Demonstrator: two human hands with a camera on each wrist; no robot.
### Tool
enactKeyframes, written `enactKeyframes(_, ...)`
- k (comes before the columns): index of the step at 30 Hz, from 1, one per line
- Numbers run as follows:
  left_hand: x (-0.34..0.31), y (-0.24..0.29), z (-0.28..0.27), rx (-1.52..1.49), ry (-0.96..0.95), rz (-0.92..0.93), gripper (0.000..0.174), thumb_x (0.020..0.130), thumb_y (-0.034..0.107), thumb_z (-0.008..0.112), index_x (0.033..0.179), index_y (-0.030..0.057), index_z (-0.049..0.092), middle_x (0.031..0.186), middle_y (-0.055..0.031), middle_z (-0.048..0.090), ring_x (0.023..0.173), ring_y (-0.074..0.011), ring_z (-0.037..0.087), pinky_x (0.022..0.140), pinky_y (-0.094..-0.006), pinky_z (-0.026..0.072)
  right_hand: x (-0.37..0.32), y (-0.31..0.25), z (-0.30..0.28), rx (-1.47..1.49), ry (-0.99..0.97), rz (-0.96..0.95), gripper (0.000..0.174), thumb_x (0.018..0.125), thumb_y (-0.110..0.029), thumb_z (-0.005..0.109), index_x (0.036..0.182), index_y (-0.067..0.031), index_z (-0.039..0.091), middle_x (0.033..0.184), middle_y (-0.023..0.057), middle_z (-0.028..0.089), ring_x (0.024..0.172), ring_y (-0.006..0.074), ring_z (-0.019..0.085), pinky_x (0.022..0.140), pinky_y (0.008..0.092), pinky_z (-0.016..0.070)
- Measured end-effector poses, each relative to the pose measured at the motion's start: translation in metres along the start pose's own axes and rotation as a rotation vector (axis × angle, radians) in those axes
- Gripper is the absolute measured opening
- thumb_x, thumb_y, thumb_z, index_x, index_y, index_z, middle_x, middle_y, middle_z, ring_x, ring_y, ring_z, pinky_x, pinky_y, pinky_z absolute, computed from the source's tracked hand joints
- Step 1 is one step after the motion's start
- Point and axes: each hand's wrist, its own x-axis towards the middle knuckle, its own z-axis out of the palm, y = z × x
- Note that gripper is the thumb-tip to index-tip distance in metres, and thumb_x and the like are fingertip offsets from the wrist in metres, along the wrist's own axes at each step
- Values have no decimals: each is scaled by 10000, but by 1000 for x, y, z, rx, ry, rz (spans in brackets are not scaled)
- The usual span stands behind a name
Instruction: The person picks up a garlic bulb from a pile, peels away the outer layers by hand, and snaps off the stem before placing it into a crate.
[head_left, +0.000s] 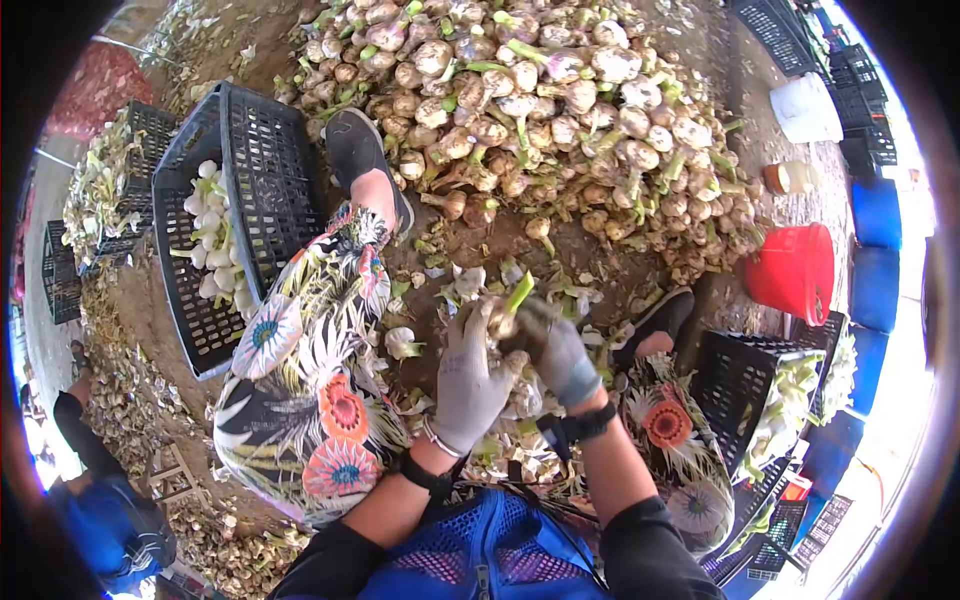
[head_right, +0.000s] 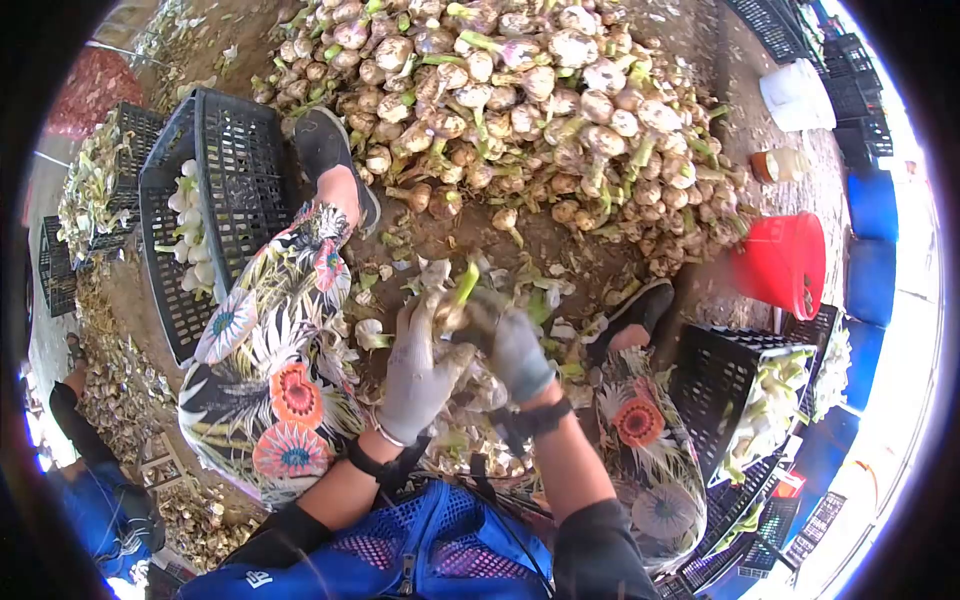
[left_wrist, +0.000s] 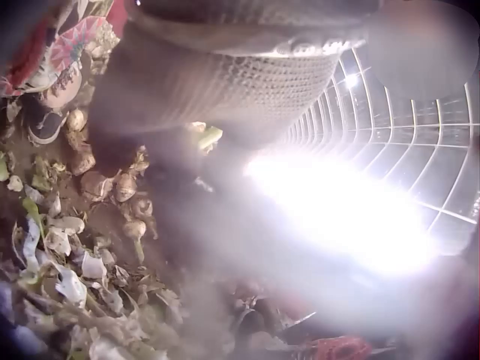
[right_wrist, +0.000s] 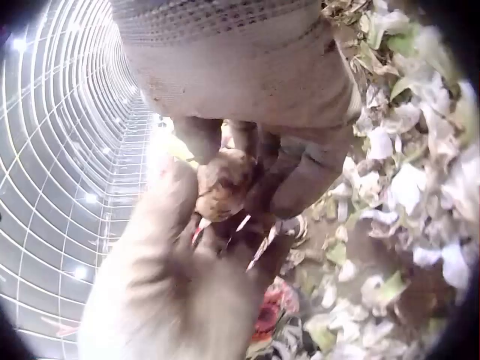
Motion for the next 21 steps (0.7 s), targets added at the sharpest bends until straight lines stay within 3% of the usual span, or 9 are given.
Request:
enactKeyframes(1,-3,-3,1,-18,20,57,652,790,68,714,1379,-1,443,1265,-252,522,1158,-442,539,960,-455,477,-18,-1,4,-636,3,-425,451,905,-11,650,1345,9,553,1266,114,637,1012,202,676,823,301,559)
enactKeyframes(3,-11,-7,-3,15,-2,82,653,784,60,712,1378,14,446,1266,-248,522,1138,-434,554,944,-452,484,-38,-8,7,-837,34,-462,397,926,-71,662,1302,25,582,1211,90,660,1023,192,661,886,298,539)
enactKeyframes(5,-14,3,-8,-15,-93,132,634,780,45,698,1367,21,459,1257,-238,529,1115,-421,571,926,-447,492,-39,-15,13,341,285,274,383,930,-132,692,1261,38,598,1157,62,673,1013,142,640,866,276,523)
enactKeyframes(6,-17,10,-10,-15,-96,111,620,765,34,704,1344,14,482,1221,-234,550,1094,-411,578,917,-443,496,-37,-24,16,470,281,88,350,939,-172,700,1190,64,635,1025,34,688,916,83,608,769,244,503)
enactKeyframes(7,-20,13,-11,-16,-95,120,620,765,34,704,1344,14,482,1221,-234,550,1094,-411,578,917,-443,496,-39,-33,15,468,284,79,350,939,-172,700,1190,64,635,1025,34,688,916,83,608,769,244,503)
enactKeyframes(9,-24,14,-13,-122,-109,119,588,806,18,694,1358,-5,493,1223,-166,609,1091,-282,628,953,-348,492,-42,-57,12,-187,297,156,300,948,-166,686,1110,86,674,916,14,688,819,50,575,697,223,472)
enactKeyframes(10,-25,8,-9,-452,-171,-23,567,836,-1,669,1374,-15,490,1225,-99,613,1091,-155,597,960,-297,482,-46,-60,13,-154,339,125,255,957,-150,665,1046,87,698,834,-16,671,771,44,540,673,227,457)
enactKeyframes(13,-29,5,-14,-527,-240,-39,539,862,-27,627,1382,-24,484,1224,-56,594,1082,-101,564,962,-270,475,-65,-76,11,25,357,164,265,957,-189,669,1066,52,683,794,31,685,742,76,590,688,261,491)
enactKeyframes(21,-29,19,-21,-423,-284,128,502,863,-11,650,1348,10,520,1199,-41,595,1094,-111,552,965,-273,462,-79,-91,2,651,282,167,294,938,-54,653,1207,59,624,1061,49,684,954,104,640,868,251,515)
